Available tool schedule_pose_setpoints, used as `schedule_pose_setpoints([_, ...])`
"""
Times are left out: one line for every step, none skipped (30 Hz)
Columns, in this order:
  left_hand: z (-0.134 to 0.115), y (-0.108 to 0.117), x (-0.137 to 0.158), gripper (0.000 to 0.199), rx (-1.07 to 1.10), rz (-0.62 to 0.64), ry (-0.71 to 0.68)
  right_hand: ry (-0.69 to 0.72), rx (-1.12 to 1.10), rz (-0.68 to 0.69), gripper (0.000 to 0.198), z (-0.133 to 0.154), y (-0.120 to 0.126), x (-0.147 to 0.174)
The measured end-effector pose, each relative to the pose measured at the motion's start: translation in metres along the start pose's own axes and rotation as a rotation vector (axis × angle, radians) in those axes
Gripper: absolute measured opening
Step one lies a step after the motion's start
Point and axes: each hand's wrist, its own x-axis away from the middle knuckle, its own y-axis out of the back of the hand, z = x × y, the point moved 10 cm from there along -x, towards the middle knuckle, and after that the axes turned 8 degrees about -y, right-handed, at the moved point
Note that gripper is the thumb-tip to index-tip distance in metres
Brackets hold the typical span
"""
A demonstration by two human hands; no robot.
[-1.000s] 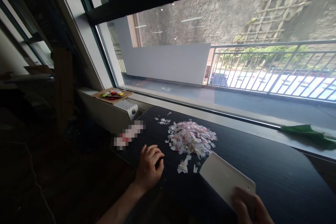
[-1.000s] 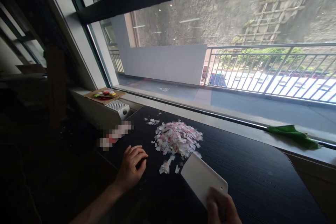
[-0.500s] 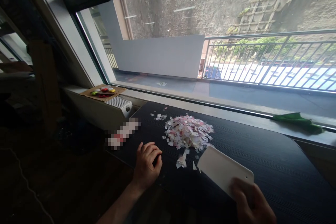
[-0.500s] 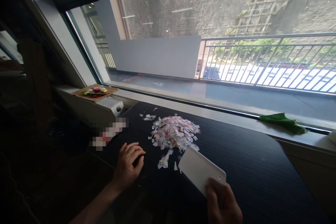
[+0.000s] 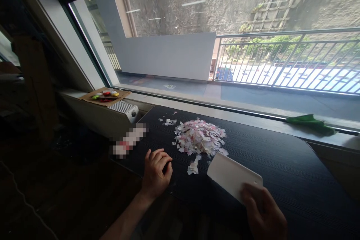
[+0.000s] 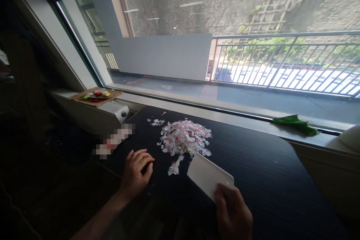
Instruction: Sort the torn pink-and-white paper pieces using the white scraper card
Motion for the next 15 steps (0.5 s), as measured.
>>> schedule_pose_setpoints([0.000, 0.000, 0.000, 0.018, 0.000, 0.002, 0.002, -0.013, 0.025, -0.014, 0.024, -0.001, 0.001, 0.000])
schedule_pose_setpoints([0.000, 0.000, 0.000, 0.018, 0.001, 0.004, 0.004, -0.031, 0.048, -0.035, 0.024, -0.003, 0.002, 0.001])
schedule_pose_setpoints([0.000, 0.000, -0.001, 0.018, 0.001, 0.005, 0.003, -0.044, 0.059, -0.052, 0.024, -0.004, 0.003, 0.002])
schedule_pose_setpoints([-0.001, 0.000, -0.001, 0.018, 0.002, 0.007, 0.001, -0.049, 0.056, -0.058, 0.023, -0.004, 0.002, 0.003])
schedule_pose_setpoints([-0.001, 0.000, -0.001, 0.018, 0.002, 0.007, -0.002, -0.041, 0.040, -0.046, 0.023, -0.003, -0.001, 0.005])
schedule_pose_setpoints([-0.002, 0.000, -0.001, 0.018, 0.002, 0.009, -0.004, -0.023, 0.017, -0.020, 0.023, 0.000, -0.006, 0.007])
schedule_pose_setpoints([-0.002, -0.001, -0.001, 0.018, 0.001, 0.011, -0.004, 0.000, -0.006, 0.014, 0.023, 0.003, -0.012, 0.009])
schedule_pose_setpoints([-0.002, -0.001, -0.001, 0.018, 0.000, 0.013, -0.003, 0.022, -0.023, 0.048, 0.023, 0.006, -0.017, 0.011])
schedule_pose_setpoints([-0.002, -0.001, -0.001, 0.017, -0.002, 0.014, 0.000, 0.040, -0.035, 0.077, 0.024, 0.009, -0.022, 0.014])
schedule_pose_setpoints([-0.001, -0.001, -0.001, 0.017, -0.003, 0.013, 0.003, 0.053, -0.041, 0.097, 0.023, 0.011, -0.025, 0.015])
schedule_pose_setpoints([-0.001, -0.001, -0.001, 0.017, -0.003, 0.011, 0.007, 0.058, -0.044, 0.105, 0.022, 0.012, -0.026, 0.016])
schedule_pose_setpoints([-0.001, -0.001, -0.001, 0.017, -0.002, 0.009, 0.009, 0.052, -0.041, 0.099, 0.021, 0.012, -0.025, 0.016])
schedule_pose_setpoints([-0.001, -0.001, -0.001, 0.017, 0.001, 0.008, 0.010, 0.039, -0.036, 0.084, 0.020, 0.010, -0.023, 0.016])
schedule_pose_setpoints([-0.001, -0.001, -0.001, 0.017, 0.003, 0.007, 0.009, 0.029, -0.031, 0.065, 0.019, 0.009, -0.020, 0.015])
schedule_pose_setpoints([-0.001, -0.001, -0.001, 0.017, 0.004, 0.006, 0.009, 0.028, -0.030, 0.053, 0.018, 0.008, -0.018, 0.014])
